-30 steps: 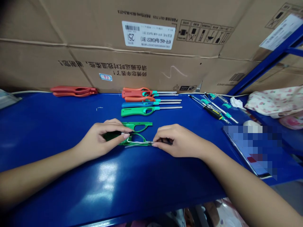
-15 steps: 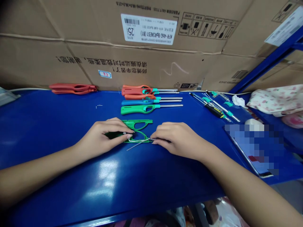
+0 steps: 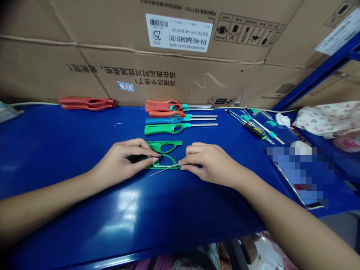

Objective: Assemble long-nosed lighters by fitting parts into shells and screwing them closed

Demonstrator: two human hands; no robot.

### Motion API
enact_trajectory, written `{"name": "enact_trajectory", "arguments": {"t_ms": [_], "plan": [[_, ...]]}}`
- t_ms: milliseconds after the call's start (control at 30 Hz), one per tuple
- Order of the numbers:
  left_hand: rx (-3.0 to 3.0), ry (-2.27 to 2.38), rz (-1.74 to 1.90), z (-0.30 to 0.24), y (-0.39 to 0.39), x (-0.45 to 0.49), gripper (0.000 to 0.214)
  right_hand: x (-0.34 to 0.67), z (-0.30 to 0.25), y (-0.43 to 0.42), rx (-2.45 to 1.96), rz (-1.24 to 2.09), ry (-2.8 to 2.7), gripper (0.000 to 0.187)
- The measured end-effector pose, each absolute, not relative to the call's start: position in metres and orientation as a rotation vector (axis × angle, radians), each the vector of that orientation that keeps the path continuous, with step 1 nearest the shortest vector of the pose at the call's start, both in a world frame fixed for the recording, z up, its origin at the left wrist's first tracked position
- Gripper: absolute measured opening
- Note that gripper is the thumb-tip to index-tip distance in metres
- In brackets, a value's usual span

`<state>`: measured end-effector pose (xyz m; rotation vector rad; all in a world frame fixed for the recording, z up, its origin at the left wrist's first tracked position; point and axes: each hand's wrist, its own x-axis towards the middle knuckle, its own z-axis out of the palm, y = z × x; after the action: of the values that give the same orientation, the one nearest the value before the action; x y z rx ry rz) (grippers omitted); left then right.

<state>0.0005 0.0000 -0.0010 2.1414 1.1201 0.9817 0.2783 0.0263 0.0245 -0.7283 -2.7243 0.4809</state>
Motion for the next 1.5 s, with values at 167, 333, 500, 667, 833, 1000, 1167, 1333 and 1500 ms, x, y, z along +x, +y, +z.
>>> {"name": "enact_trajectory", "arguments": {"t_ms": [167,333,500,667,833,1000,1167,1333,1500], "plan": [[2.140,1.135,0.973,-0.001,0.000,0.001,0.014,0.279,0.027,0.025,-0.748,0.443,-2.765,0.021],[2.159,1.125,0.962,-0.002,0.001,0.002,0.014,0.278,0.031,0.021,-0.771,0.342,-2.828,0.024],[2.186,1.103,0.977,-0.003,0.002,0.002,0.014,0.275,0.032,0.013,-0.836,0.133,-2.831,0.021],[2.224,1.091,0.979,-0.003,0.000,0.001,0.014,0.267,0.025,0.008,-0.883,0.351,-2.725,0.022],[2.273,1.084,0.982,-0.003,0.000,0.001,0.014,0.260,0.019,0.007,-0.830,0.328,-2.753,0.013],[2.414,1.042,1.012,-0.006,-0.002,0.001,0.016,0.259,0.018,0.008,-0.840,0.359,-2.743,0.011],[2.533,1.032,1.010,-0.005,-0.008,0.000,0.018,0.258,0.018,0.007,-0.852,0.367,-2.734,0.012],[2.616,0.979,0.989,-0.002,-0.014,-0.002,0.023,0.258,0.017,0.007,-0.855,0.355,-2.746,0.012],[2.609,0.967,0.990,-0.001,-0.015,-0.002,0.024,0.259,0.015,0.007,-0.882,0.364,-2.756,0.011]]}}
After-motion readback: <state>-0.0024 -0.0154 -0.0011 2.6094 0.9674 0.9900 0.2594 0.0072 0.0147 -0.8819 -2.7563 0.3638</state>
